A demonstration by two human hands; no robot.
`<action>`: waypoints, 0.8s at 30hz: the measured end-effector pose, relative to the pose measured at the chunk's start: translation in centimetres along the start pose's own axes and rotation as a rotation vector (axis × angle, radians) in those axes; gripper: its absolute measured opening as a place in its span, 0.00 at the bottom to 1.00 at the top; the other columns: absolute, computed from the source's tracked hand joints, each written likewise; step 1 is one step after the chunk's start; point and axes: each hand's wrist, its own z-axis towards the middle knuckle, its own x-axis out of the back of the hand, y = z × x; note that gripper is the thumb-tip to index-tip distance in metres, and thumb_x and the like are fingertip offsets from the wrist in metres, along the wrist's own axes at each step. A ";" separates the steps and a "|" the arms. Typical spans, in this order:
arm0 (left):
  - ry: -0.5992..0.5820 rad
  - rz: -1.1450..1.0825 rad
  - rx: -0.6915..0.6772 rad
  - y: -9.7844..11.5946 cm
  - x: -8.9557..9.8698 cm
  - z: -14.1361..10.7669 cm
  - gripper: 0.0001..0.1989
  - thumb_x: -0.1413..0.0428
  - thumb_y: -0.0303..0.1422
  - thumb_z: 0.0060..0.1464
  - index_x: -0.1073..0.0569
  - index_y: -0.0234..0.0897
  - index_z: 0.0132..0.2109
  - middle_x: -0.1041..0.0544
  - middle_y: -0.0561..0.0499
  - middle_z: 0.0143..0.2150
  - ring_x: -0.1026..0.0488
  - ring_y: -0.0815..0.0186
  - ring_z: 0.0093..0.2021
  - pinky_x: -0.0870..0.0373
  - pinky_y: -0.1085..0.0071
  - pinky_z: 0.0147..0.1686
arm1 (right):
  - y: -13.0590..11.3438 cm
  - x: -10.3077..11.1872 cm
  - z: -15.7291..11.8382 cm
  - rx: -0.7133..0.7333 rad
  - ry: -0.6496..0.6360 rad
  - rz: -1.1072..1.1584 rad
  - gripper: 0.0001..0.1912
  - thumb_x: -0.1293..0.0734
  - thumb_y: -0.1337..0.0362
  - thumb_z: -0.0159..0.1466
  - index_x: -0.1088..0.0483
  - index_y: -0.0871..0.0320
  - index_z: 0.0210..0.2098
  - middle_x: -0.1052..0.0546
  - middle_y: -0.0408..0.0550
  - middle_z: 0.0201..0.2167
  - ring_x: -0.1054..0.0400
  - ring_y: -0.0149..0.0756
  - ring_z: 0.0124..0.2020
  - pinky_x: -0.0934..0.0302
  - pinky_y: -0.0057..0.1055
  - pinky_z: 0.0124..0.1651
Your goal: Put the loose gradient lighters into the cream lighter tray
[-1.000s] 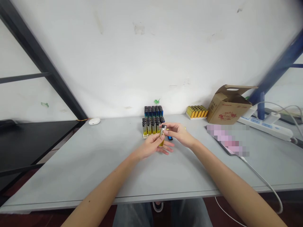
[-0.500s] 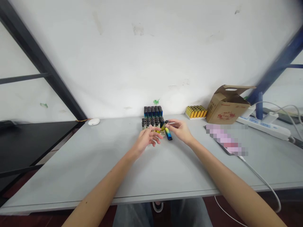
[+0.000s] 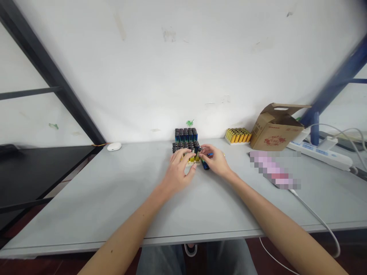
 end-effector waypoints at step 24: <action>0.047 0.401 0.328 -5.2 0.4 0.4 0.45 0.38 0.42 0.47 0.50 0.33 0.66 0.42 0.32 0.65 0.45 0.45 0.66 0.46 0.51 0.62 | -0.4 2.0 -0.1 0.332 0.043 -0.452 0.27 0.38 0.61 0.62 0.38 0.54 0.60 0.42 0.56 0.64 0.45 0.49 0.64 0.45 0.48 0.62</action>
